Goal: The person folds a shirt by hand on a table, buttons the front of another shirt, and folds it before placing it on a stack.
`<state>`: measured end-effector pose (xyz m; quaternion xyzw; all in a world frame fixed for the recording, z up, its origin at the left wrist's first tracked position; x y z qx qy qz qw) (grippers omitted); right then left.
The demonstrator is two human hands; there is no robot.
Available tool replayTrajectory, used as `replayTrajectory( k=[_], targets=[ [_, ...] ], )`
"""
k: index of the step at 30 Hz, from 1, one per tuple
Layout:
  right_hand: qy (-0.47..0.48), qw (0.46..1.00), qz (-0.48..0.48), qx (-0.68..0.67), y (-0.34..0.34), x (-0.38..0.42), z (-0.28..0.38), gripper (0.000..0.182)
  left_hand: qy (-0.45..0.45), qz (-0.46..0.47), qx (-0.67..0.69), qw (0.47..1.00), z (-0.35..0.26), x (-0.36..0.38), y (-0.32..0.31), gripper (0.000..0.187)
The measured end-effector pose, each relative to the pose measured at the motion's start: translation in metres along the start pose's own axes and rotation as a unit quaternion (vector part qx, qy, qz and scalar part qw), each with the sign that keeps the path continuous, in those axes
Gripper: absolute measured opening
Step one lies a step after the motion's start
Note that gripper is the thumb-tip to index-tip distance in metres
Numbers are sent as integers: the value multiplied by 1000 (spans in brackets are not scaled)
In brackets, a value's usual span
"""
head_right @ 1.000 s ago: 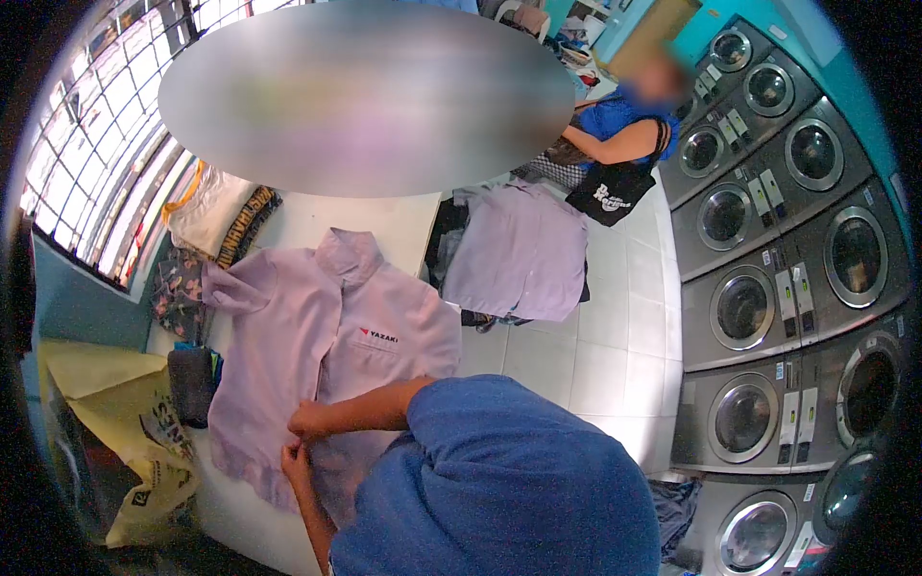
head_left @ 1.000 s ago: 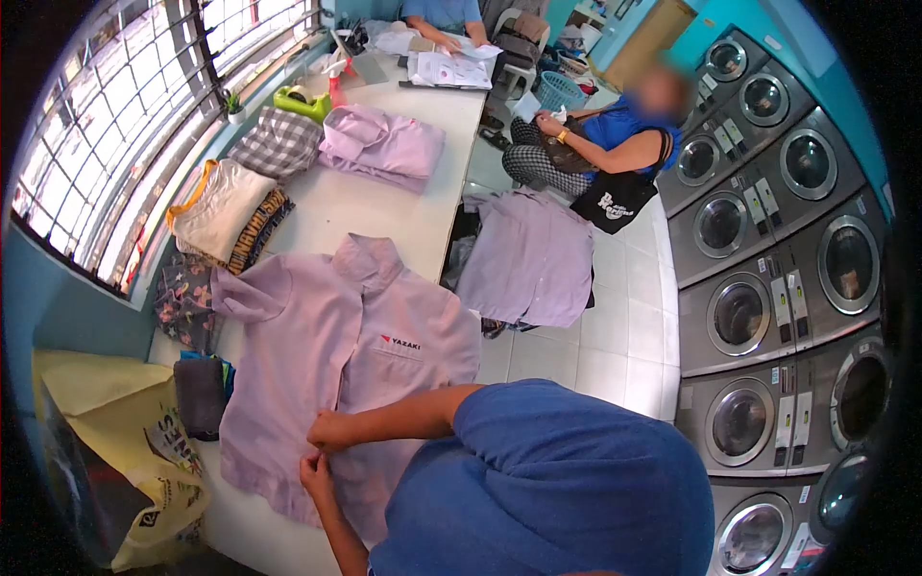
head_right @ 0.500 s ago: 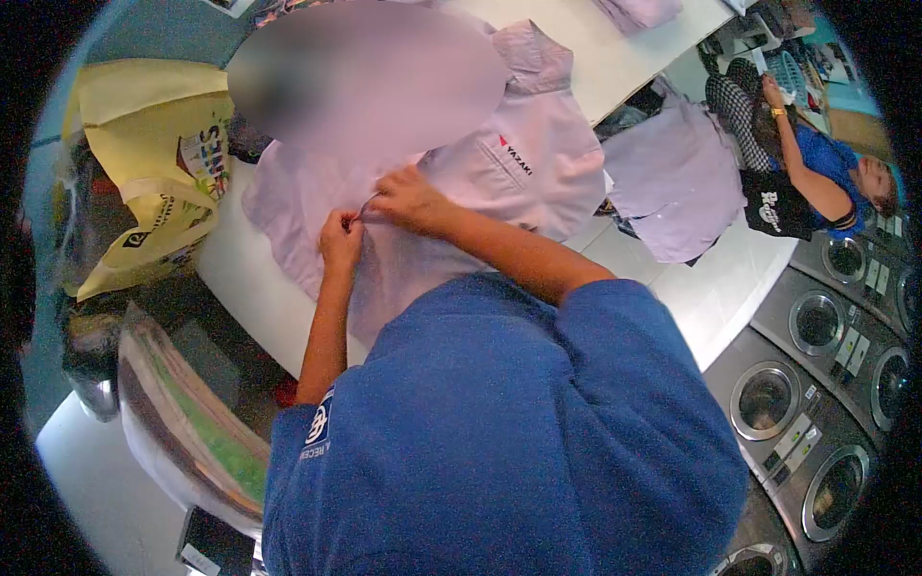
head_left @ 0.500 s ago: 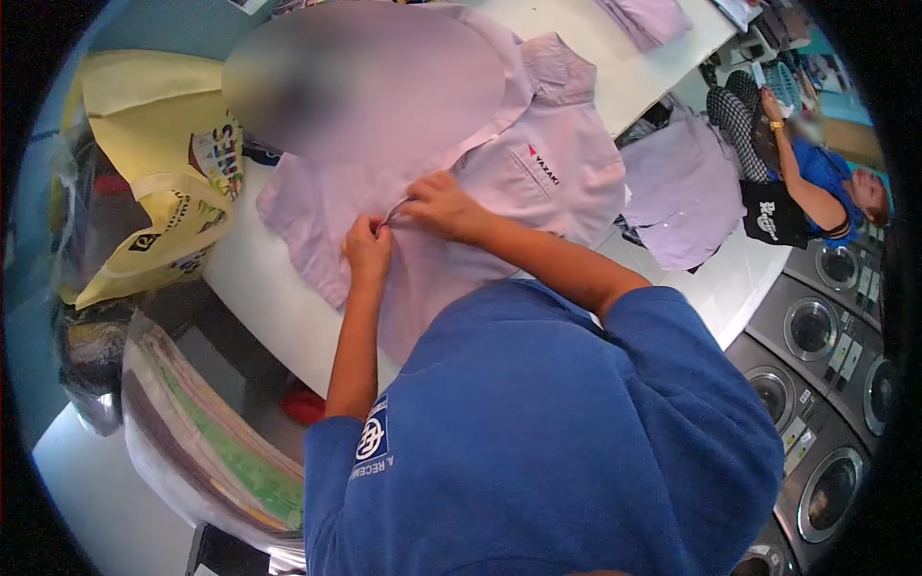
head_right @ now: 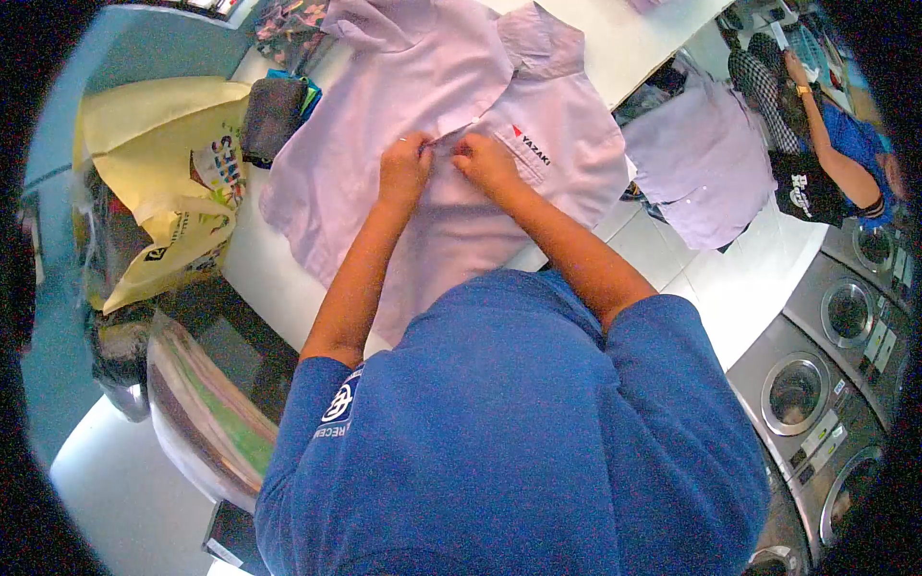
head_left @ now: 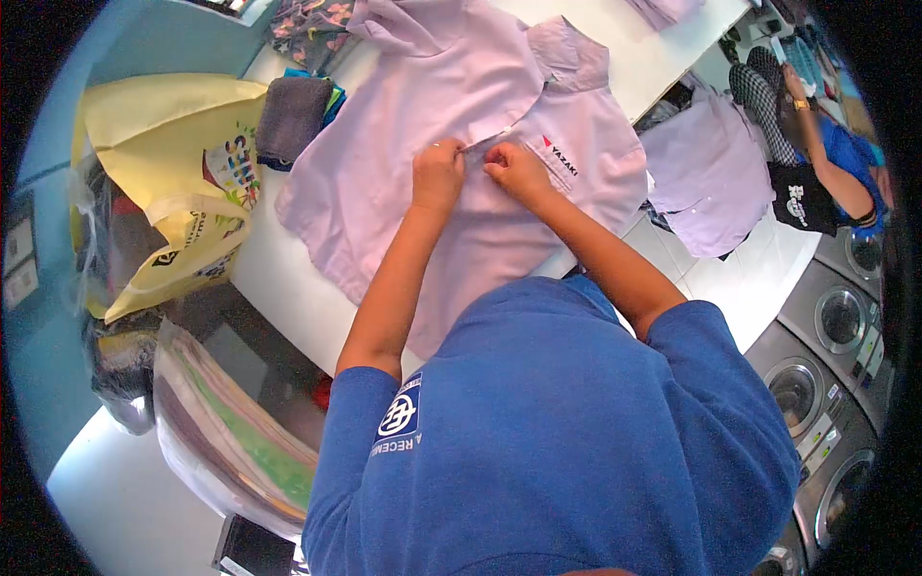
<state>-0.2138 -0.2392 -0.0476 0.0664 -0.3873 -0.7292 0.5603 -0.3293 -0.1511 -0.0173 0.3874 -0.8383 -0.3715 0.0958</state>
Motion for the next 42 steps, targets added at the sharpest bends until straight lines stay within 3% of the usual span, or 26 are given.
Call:
replayTrajectory(
  k=[1,3,6,8,10,15,17,23,26,29,31,37,38,40,42],
  targets=[
    [2,998,-26,52,4,4,4,25,-1,4,0,1000,-3,-4,1,12],
    [3,998,-36,52,4,8,8,23,209,22,162,964,17,-6,3,14],
    [25,997,-62,35,2,9,8,23,284,71,270,917,47,-10,-4,17],
    [44,996,-81,19,7,5,5,25,287,60,276,915,47,-12,0,14],
    [-128,957,27,-257,4,-4,-11,30,276,17,306,911,46,-13,4,10],
    [-195,876,-15,-440,27,-17,-20,27,204,-33,239,949,34,-10,11,9],
    [-187,880,-19,-437,33,-25,-20,27,170,-48,210,962,28,-11,14,9],
    [-171,892,-35,-416,35,-29,-15,23,177,40,244,953,18,-15,12,9],
    [-157,914,-45,-372,20,-22,-16,21,244,66,281,926,26,-14,7,11],
    [-106,954,36,-280,-5,-9,-1,21,276,100,306,906,39,-12,3,12],
    [-100,959,35,-262,-15,-5,3,23,333,160,360,856,46,-9,-2,12],
    [-147,945,47,-287,-19,-3,11,29,334,189,376,843,48,-7,-4,14],
    [-145,947,45,-284,-19,-3,13,28,334,189,376,843,48,-6,-6,14],
    [-144,948,43,-281,-19,-5,13,27,234,82,245,937,43,-12,2,11],
    [-171,925,66,-332,-23,-4,9,25,214,53,218,951,31,-13,5,8]
  ],
)
Point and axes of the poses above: each hand's wrist, its own x-axis away from the middle knuckle, its own y-axis out of the back of the hand, z = x × y, the point moved 5 cm from there along -x, towards the middle knuckle, and after that the axes turned 10 degrees about x, right-handed, at the moved point
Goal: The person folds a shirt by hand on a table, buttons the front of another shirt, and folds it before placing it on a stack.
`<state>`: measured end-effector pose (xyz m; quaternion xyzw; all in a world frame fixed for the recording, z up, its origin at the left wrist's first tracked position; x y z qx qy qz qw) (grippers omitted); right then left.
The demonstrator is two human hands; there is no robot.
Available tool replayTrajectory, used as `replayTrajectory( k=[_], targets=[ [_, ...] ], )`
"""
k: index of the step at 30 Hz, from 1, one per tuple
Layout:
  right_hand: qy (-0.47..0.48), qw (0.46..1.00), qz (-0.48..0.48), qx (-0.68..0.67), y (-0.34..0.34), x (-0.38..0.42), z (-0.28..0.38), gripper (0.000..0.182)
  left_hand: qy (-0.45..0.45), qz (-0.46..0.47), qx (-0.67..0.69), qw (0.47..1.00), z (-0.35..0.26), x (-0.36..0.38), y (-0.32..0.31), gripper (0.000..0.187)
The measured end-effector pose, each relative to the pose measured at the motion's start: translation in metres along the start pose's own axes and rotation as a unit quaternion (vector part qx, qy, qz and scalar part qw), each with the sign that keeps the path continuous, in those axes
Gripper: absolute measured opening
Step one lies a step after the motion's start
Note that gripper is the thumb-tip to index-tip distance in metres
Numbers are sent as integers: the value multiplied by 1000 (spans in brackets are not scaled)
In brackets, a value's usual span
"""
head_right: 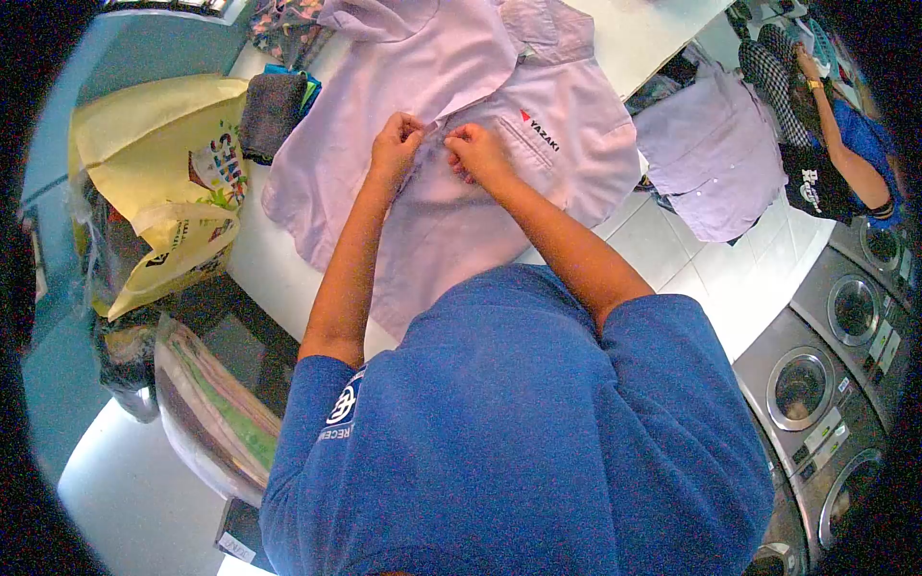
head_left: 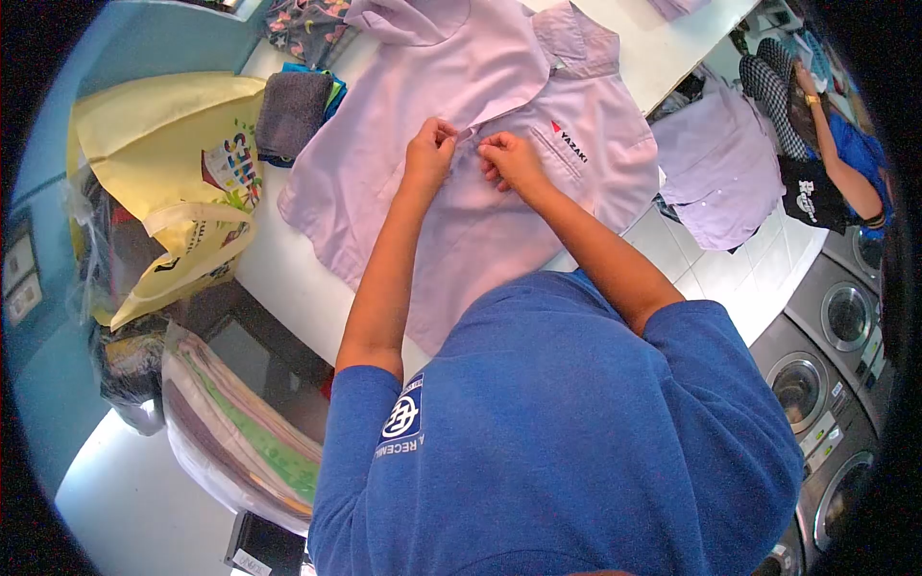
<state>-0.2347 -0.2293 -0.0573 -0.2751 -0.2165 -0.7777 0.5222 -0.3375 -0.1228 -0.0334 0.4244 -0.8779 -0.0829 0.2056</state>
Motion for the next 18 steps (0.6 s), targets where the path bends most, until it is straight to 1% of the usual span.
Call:
replayTrajectory(
  k=[1,2,4,7,9,10,11,12,13,15,16,18],
  targets=[
    [-1,1000,1,0,0,0,-1,25,-26,-31,-24,999,-9,4,2,5],
    [1,1000,6,-7,0,-1,-2,22,-25,-31,-24,999,-8,4,3,5],
    [3,1000,13,-14,0,-3,-6,21,-185,7,-135,973,-19,8,-4,7],
    [10,1000,3,-22,2,-4,-8,18,-188,-11,-114,975,-19,11,-6,10],
    [41,997,-21,59,6,-1,-5,16,-182,-18,-136,974,-21,13,-7,9],
    [41,997,-21,58,7,-1,-4,16,-176,-26,-157,972,-22,13,-7,9],
    [64,990,-21,124,7,-1,0,16,-176,-26,-157,971,-23,14,-7,9],
    [87,978,-22,189,7,0,6,16,-195,-25,-189,962,-28,16,-8,9],
    [87,978,-21,188,7,0,8,16,-214,-25,-221,951,-33,18,-8,9],
    [109,954,-47,276,7,-1,14,17,-224,-39,-245,943,-38,16,-9,9],
    [108,954,-48,275,6,-3,13,17,-233,-53,-267,934,-39,15,-9,9],
    [190,895,-130,383,7,-3,22,17,-229,-54,-270,934,-39,14,-10,9]
  ],
)
Point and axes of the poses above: each hand's wrist, its own x-axis away from the middle knuckle, its own y-axis out of the back of the hand, z = x × y, the point moved 5 cm from there along -x, towards the middle knuckle, and after that the axes turned 10 degrees about x, right-handed, at the moved point
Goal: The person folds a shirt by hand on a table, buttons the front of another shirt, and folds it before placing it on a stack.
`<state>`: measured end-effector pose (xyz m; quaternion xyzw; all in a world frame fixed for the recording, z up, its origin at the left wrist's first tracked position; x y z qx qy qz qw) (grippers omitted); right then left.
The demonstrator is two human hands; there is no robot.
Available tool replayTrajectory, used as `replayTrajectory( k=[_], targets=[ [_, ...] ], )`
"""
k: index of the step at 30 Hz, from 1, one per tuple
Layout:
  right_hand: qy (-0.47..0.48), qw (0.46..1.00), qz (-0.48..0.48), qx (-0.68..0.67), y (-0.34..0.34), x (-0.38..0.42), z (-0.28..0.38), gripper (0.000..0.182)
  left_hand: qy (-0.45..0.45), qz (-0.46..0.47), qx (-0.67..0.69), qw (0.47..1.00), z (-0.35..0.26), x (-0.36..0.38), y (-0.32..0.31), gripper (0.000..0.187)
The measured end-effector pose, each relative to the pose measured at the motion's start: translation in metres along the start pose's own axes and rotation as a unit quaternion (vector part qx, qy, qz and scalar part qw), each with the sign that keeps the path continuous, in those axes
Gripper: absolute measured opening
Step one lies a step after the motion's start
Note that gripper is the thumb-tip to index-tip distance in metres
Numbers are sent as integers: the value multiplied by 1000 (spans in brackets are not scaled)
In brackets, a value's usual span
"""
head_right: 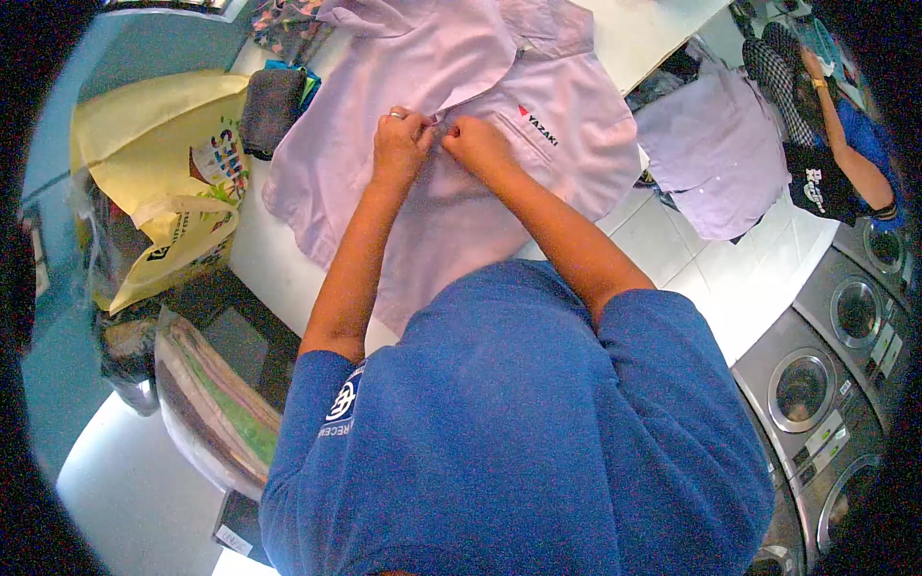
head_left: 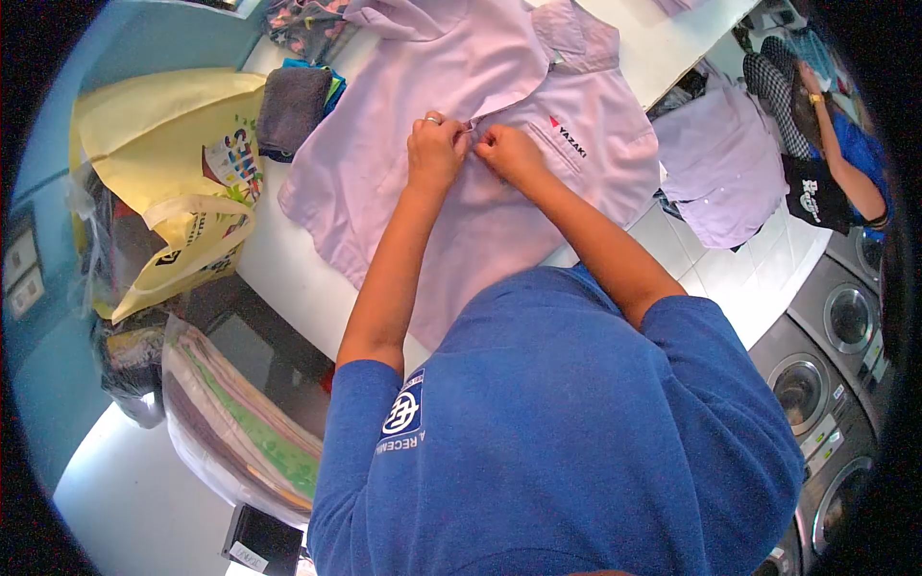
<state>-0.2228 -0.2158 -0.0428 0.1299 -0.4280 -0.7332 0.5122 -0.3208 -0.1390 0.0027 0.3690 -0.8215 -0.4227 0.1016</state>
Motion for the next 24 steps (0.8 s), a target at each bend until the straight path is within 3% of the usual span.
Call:
replayTrajectory(
  k=[3,6,14,19,24],
  targets=[
    [-74,995,28,-58,-8,-2,-9,23,14,14,17,1000,2,-2,-3,8],
    [-87,981,54,-166,-16,-1,-17,22,30,34,49,998,3,0,-8,7],
    [-88,955,50,-277,-17,0,-19,20,49,83,88,991,7,6,-19,8],
    [-105,951,69,-284,-16,-2,-19,20,190,25,191,963,17,14,-22,13],
    [-97,951,68,-285,-15,-1,-16,20,240,14,208,948,22,19,-25,14]
  ],
)
Point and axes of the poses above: each hand's wrist, its own x-axis away from the middle knuckle, its own y-axis out of the back of the hand, z = x × y, the point moved 5 cm from there along -x, towards the middle knuckle, and after that the axes turned 10 degrees about x, right-handed, at the moved point
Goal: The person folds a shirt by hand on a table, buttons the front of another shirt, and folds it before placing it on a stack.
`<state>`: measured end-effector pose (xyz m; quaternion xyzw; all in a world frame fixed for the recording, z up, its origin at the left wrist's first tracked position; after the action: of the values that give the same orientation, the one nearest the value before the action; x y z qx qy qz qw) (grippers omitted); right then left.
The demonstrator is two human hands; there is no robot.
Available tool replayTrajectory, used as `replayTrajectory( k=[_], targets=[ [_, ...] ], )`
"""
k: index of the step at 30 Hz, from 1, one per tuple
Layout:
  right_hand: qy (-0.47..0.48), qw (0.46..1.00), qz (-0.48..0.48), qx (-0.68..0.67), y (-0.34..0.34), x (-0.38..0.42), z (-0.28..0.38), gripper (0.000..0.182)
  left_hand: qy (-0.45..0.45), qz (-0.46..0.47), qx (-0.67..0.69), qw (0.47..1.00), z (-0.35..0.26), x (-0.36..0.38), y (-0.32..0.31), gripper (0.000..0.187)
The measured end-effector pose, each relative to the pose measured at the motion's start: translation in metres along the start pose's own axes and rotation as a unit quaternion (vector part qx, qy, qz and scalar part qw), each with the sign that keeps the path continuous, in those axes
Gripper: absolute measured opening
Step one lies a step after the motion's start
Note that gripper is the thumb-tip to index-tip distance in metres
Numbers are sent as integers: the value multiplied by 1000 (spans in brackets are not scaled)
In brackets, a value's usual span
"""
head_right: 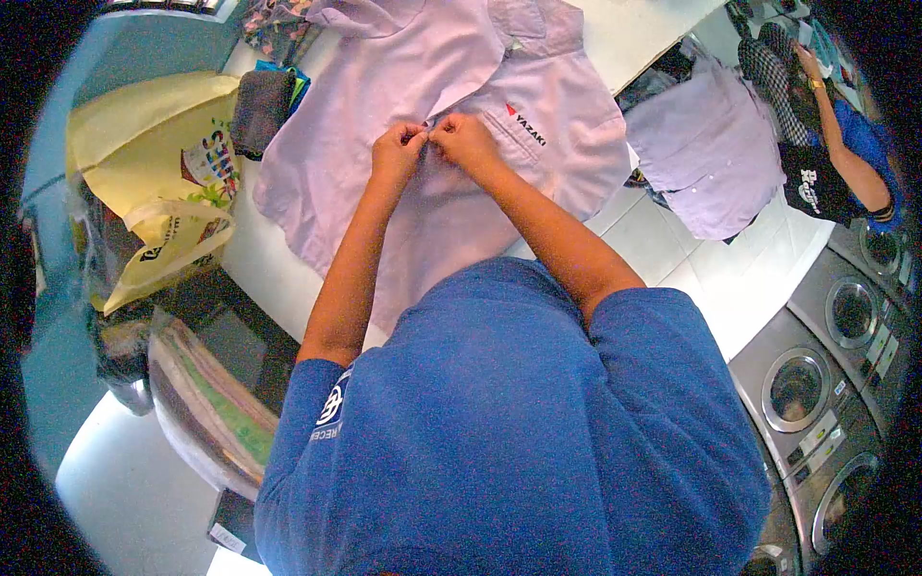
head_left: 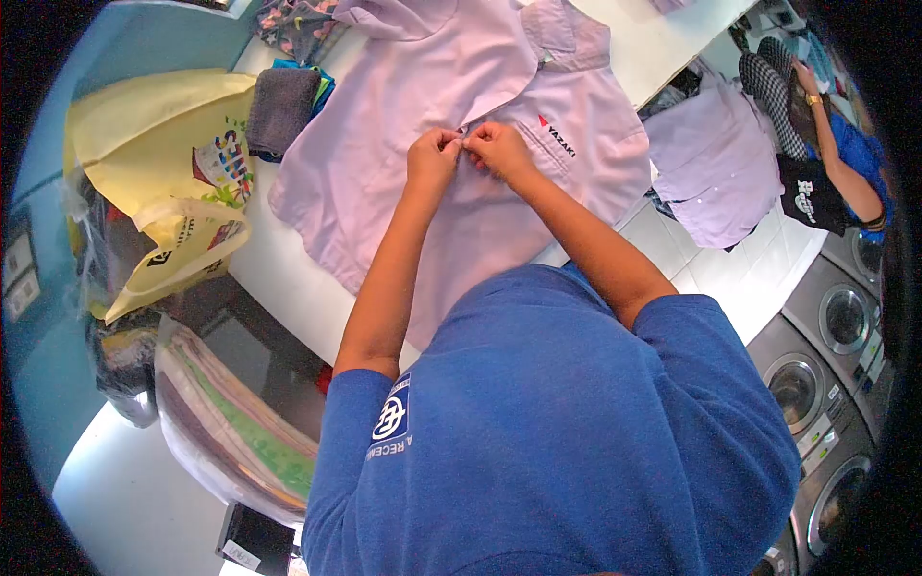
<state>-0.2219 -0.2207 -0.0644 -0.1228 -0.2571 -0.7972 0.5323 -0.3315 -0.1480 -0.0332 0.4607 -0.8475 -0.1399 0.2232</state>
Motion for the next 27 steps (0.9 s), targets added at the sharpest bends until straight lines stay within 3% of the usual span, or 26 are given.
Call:
replayTrajectory(
  k=[5,7,14,16,19,21,22,23,24,25,26,27],
  targets=[
    [-7,1000,16,-18,-1,-1,-3,19,41,2,36,999,3,-2,1,14],
    [-11,998,35,-45,0,2,-1,19,204,54,223,952,19,-2,-3,14],
    [-85,989,62,-103,-3,8,1,25,164,86,182,965,21,-6,-8,14],
    [-115,985,59,-113,-3,11,0,27,84,60,48,994,12,-7,-6,13],
    [-145,985,60,-76,0,13,-1,32,31,14,38,999,8,-1,-11,12],
    [-143,985,84,-52,1,2,-4,32,72,27,136,988,26,-5,-26,11],
    [-139,983,103,-60,0,-3,-2,28,47,58,135,988,52,-15,-42,15],
    [-146,979,116,-77,1,1,6,23,61,63,131,988,8,1,-23,16],
    [-155,975,126,-99,2,3,11,19,85,104,178,975,16,-1,-34,15],
    [-155,972,139,-112,3,6,20,16,31,80,199,976,16,2,-37,13],
    [-147,968,142,-149,2,-2,11,16,17,0,105,994,28,-4,-45,11],
    [-138,958,170,-185,2,6,25,17,116,-49,324,938,13,5,-33,6]
  ],
)
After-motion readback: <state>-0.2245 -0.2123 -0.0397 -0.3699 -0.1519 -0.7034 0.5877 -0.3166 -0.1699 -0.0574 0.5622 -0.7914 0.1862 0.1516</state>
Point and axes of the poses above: each hand's wrist, its own x-axis away from the middle knuckle, its own y-axis out of the back of the hand, z = x × y, the point moved 5 cm from there along -x, towards the middle knuckle, and after that the axes turned 10 degrees about x, right-handed, at the moved point
